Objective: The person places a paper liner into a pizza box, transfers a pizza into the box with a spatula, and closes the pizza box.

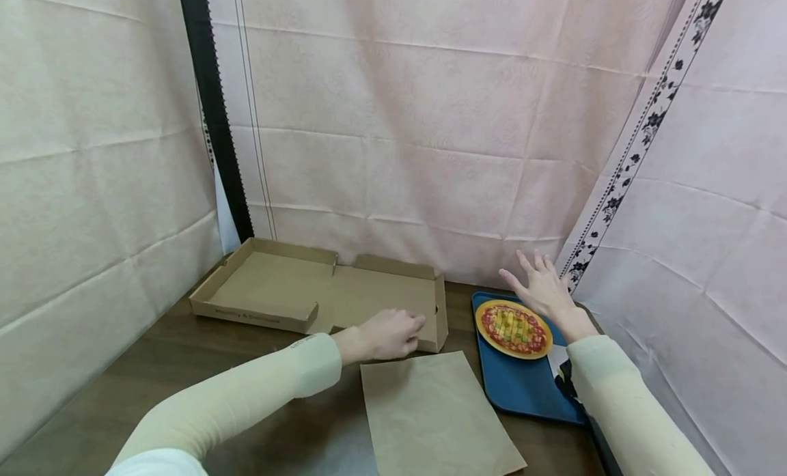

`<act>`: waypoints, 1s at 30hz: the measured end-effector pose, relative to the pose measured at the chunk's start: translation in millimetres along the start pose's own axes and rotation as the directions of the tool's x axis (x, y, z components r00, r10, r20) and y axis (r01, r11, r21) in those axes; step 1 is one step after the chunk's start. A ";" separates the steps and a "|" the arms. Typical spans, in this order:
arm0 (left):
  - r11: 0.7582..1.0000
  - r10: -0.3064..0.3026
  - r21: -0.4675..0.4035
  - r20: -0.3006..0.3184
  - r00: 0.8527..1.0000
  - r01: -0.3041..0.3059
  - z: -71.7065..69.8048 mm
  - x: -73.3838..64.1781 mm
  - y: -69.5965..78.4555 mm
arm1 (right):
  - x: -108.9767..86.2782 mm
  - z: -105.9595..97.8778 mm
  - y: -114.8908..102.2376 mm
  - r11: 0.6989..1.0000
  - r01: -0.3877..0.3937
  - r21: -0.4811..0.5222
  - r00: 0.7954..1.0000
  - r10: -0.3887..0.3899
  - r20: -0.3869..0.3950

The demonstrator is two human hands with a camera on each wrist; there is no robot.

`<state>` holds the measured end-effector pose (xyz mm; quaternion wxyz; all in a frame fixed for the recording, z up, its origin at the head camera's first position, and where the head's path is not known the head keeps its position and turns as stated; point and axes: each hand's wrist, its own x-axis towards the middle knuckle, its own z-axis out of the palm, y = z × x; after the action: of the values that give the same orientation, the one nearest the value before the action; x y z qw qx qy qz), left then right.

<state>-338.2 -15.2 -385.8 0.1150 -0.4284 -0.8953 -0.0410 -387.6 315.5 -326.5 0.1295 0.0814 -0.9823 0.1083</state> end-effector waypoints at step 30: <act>0.929 -0.367 0.063 0.297 0.881 0.365 36.6 5.1 38.9 | 0.3 3.3 -3.7 1.000 0.006 -0.015 1.000 -0.007 -0.014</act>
<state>-317.4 19.4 -421.1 -0.0327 -0.2525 -0.9670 0.0068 -388.0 311.1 -328.8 0.1372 0.0829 -0.9819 0.1011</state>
